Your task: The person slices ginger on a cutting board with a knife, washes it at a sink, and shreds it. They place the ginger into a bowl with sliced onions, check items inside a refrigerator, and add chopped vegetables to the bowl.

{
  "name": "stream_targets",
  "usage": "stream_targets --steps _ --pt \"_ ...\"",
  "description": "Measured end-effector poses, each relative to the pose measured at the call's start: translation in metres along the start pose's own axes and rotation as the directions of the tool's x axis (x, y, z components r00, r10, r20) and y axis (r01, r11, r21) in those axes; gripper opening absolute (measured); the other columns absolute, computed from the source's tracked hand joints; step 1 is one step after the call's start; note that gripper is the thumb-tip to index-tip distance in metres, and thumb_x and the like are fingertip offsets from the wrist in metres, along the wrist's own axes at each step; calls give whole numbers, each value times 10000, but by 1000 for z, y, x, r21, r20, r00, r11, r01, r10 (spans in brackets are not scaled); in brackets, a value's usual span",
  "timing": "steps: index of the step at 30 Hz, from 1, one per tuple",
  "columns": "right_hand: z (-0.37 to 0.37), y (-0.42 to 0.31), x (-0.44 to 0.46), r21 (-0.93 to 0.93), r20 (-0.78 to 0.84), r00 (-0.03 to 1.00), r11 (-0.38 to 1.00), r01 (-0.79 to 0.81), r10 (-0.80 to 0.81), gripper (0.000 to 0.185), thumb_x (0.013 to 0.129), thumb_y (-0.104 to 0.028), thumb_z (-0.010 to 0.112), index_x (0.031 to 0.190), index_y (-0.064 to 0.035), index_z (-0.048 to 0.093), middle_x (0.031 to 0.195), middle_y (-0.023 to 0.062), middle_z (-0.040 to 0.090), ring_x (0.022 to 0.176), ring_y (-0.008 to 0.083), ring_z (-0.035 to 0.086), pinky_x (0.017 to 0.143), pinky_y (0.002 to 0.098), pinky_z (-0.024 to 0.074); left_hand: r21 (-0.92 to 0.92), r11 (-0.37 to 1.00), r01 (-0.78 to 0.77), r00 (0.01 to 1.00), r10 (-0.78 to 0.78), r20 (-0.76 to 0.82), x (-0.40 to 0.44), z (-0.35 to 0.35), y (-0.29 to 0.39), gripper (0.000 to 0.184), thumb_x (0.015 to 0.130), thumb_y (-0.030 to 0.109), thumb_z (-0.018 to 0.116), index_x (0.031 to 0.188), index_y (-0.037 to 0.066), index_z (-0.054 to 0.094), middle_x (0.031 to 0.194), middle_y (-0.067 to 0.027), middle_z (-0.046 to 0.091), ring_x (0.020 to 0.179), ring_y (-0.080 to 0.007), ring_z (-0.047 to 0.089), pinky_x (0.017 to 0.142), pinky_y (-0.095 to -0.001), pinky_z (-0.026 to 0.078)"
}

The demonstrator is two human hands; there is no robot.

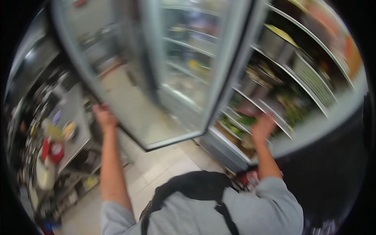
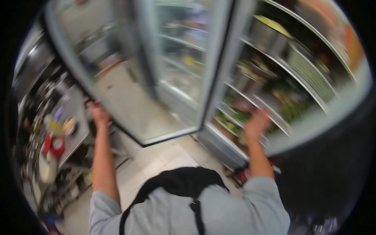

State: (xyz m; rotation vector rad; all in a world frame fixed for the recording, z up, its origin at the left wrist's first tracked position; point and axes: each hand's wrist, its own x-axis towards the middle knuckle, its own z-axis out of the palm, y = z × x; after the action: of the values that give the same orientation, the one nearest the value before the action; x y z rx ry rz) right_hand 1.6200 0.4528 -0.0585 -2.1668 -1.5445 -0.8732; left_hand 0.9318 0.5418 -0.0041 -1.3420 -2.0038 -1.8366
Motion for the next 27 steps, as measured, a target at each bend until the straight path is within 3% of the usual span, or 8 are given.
stream_targets --steps 1,2,4,8,20,23,25,27 --pt "-15 -33 17 75 119 993 997 -32 23 762 737 -94 619 1446 55 383 1543 272 320 1440 442 271 1191 569 168 20 1000 -14 1000 14 -28 11 -13 -11 910 939 692 445 1391 -94 359 1294 -271 554 1194 -394 534 1043 -425 394" --pt "-27 -1 9 163 154 988 985 -55 29 840 749 -142 647 1493 51 307 1551 282 294 1456 441 244 1201 559 149 8 999 -33 999 33 -23 3 2 -13 935 936 697 445 1396 -111 350 1307 -274 546 1202 -386 529 1051 -420 387" --pt "-28 -32 18 165 196 980 985 -60 27 920 754 -187 669 1530 40 232 1585 275 222 1488 432 172 1213 545 109 -29 997 -66 997 65 -41 16 -29 -10 913 943 695 438 1379 -104 372 1293 -255 553 1188 -352 540 1043 -410 388" --pt "-30 -18 5 155 194 981 986 -54 24 951 780 -205 658 1558 24 161 1621 254 116 1514 415 73 1222 529 55 -95 995 -41 999 44 29 0 -36 14 877 953 697 421 1375 -71 397 1295 -226 557 1189 -357 546 1044 -410 386" --pt "-26 -29 15 151 194 981 987 -54 24 998 788 -199 686 1564 32 101 1620 256 109 1512 422 63 1221 534 50 -88 995 -37 999 35 -20 12 -28 -3 870 965 676 428 1435 -53 363 1404 -226 499 1302 -352 479 1102 -406 333" --pt "-20 -28 15 147 163 987 989 -22 -3 1011 784 -209 691 1564 34 95 1617 265 109 1507 438 65 1218 542 53 -152 988 -35 998 43 49 12 -31 12 880 966 672 433 1440 -65 351 1428 -234 481 1319 -359 465 1108 -407 328" --pt "-28 -28 15 223 157 988 974 -22 -14 973 753 -194 667 1552 38 161 1618 264 116 1514 418 72 1221 538 53 -89 994 -56 998 59 38 17 -29 3 920 963 672 443 1444 -103 323 1452 -262 452 1340 -369 443 1116 -408 319" --pt "-30 -26 12 179 186 982 984 -8 -26 971 754 -190 671 1551 36 165 1621 265 108 1514 418 72 1222 530 55 -85 992 -96 995 95 -20 15 -26 0 874 964 682 430 1396 -77 395 1346 -256 527 1249 -381 505 1061 -405 365"
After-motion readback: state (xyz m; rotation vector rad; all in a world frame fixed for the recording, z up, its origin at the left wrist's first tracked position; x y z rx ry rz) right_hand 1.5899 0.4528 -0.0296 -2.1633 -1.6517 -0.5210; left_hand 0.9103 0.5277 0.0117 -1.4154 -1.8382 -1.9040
